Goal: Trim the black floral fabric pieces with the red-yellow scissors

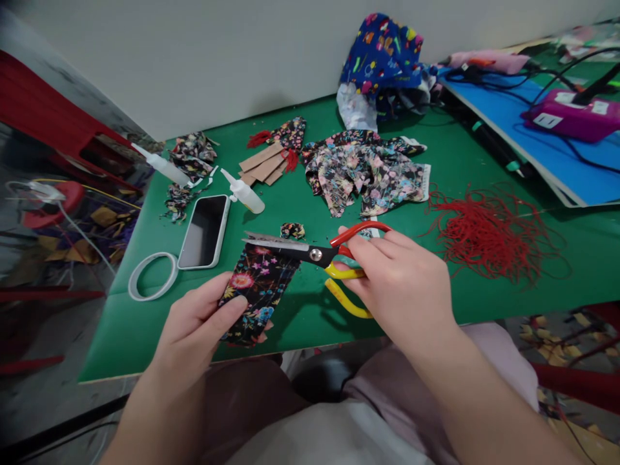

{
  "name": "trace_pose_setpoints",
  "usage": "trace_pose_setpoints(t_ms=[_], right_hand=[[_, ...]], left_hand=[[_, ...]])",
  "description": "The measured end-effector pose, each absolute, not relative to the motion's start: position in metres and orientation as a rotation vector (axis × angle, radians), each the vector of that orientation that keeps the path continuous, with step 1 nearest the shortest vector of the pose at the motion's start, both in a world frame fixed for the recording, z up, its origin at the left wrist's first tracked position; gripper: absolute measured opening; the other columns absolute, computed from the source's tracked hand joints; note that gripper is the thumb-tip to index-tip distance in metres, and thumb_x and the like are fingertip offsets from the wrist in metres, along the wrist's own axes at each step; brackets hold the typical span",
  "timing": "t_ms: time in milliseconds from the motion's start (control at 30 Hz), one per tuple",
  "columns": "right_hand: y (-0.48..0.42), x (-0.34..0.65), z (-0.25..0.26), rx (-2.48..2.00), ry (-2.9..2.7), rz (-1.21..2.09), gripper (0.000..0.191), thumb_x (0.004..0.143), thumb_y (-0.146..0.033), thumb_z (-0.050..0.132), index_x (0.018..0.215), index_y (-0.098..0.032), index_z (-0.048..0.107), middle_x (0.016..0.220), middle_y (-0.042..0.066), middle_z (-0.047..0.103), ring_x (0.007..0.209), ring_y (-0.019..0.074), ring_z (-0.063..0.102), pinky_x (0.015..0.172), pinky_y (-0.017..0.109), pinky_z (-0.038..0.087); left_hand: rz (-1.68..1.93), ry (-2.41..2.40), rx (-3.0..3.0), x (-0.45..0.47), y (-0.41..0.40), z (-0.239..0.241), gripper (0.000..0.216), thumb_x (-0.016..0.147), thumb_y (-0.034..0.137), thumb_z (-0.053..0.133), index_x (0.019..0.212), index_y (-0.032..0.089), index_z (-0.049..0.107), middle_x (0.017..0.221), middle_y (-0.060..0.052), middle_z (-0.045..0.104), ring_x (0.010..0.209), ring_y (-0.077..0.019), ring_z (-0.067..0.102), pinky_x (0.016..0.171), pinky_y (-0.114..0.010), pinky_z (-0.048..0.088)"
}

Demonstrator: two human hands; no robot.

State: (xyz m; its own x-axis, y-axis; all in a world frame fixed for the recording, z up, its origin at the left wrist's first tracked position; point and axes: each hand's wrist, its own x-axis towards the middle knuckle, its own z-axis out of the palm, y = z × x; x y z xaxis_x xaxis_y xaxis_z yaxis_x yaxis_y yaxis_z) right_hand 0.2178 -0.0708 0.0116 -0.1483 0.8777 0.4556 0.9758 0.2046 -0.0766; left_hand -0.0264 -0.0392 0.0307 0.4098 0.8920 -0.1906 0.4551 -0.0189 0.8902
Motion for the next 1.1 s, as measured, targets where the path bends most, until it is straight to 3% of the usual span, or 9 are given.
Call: trace_pose_setpoints(t_ms=[200,433,633,867,1100], right_hand=[[-0.070,0.219,0.011,-1.799,-1.972,-0.148,0.011,0.081,-0.031,0.057,0.084,-0.021,0.062,0.062,-0.001,0.056,0.059,0.0135,0.051,0.050,0.025,0.030],[-0.062,0.220,0.010,-1.959,-1.728,0.148,0.045,0.074,-0.067,0.053,0.074,-0.022,0.051,0.061,-0.001,0.053,0.055,0.0138,0.046,0.050,0.027,0.029],[-0.060,0.215,0.003,-1.825,-1.836,0.151,0.035,0.079,-0.056,0.056,0.083,-0.021,0.056,0.070,0.002,0.058,0.062,0.0150,0.051,0.054,0.026,0.034],[-0.062,0.211,0.002,-1.475,-2.290,0.090,0.022,0.081,-0.040,0.059,0.086,-0.018,0.062,0.077,0.003,0.063,0.068,0.0155,0.057,0.058,0.026,0.041],[-0.056,0.227,-0.004,-1.898,-1.936,0.106,0.034,0.078,-0.052,0.059,0.081,-0.019,0.064,0.065,0.002,0.060,0.059,0.0161,0.055,0.052,0.027,0.037]], left_hand=[[0.592,1.183,1.567,-0.029,-0.038,0.020,0.020,0.084,0.035,0.057,0.089,0.018,0.065,0.073,0.000,0.064,0.061,-0.0124,0.057,0.053,-0.021,0.047],[0.835,1.041,0.923,-0.014,-0.027,0.015,0.033,0.079,0.032,0.063,0.109,0.021,0.053,0.074,-0.001,0.071,0.055,-0.0175,0.067,0.046,-0.025,0.054],[0.828,0.952,0.864,-0.017,-0.024,0.019,0.033,0.077,0.023,0.064,0.107,0.020,0.052,0.074,-0.002,0.073,0.055,-0.0167,0.068,0.045,-0.022,0.053],[0.810,0.973,0.878,-0.017,-0.024,0.018,0.038,0.073,0.026,0.067,0.109,0.022,0.054,0.071,0.000,0.071,0.053,-0.0171,0.066,0.041,-0.022,0.051],[0.712,1.011,0.936,-0.022,-0.024,0.017,0.040,0.073,0.030,0.069,0.110,0.023,0.055,0.067,0.000,0.071,0.047,-0.0141,0.063,0.036,-0.017,0.045]])
